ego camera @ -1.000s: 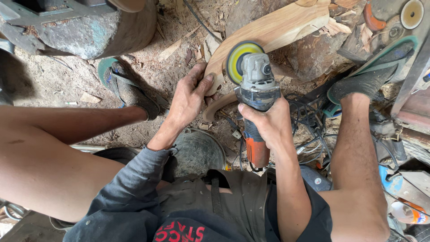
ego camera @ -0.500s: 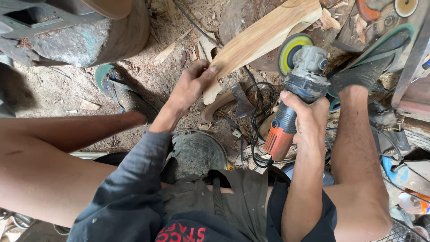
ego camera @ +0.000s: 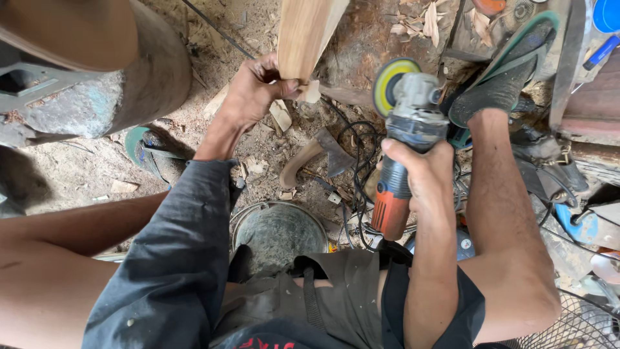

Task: The person uses an angle grinder with a sanding disc to smooth and shape a curved wooden piece, then switches to a belt sander to refine the edges. The person holds the wood with both hands, rotating it to access different surfaces while seated on the floor.

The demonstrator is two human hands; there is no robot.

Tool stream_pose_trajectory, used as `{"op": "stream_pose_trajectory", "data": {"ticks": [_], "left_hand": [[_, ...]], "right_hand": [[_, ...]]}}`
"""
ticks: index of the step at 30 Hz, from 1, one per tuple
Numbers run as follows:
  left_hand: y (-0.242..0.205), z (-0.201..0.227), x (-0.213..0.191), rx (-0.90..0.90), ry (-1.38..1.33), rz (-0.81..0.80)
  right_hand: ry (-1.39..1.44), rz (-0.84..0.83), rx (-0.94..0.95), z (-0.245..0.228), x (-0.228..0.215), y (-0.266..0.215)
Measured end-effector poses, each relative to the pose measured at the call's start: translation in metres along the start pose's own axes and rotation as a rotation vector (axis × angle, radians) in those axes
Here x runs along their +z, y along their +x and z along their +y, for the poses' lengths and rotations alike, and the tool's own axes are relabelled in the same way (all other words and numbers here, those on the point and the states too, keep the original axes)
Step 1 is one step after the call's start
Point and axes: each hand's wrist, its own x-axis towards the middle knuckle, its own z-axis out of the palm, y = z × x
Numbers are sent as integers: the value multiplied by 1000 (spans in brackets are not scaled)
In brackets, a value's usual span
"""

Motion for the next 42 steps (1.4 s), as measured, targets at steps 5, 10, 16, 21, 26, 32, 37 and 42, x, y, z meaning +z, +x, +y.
{"op": "stream_pose_trajectory", "data": {"ticks": [5,10,16,21,26,32,37,42], "left_hand": [[12,16,4,189,325,-38],[30,23,10,98,511,16],[33,22,4,113,670,25],[28,25,2,219,701,-11],[33,27,4,233,762,-45],[32,27,5,171,754,-37],[31,28,6,249,753,-51],[31,30,6,291,737,-60]], "right_hand": [[-88,-32,0,2,16,3],[-165,-66,-20,-4,20,16],[-297,-82,-130,-2,33,39],[-297,-123,-124,-2,41,48],[-310,-133,-80,-4,44,55],[-350,-152,-77,-8,49,55],[-364,-159,-71,-10,52,55],[-381,-154,-80,-11,53,55]]}}
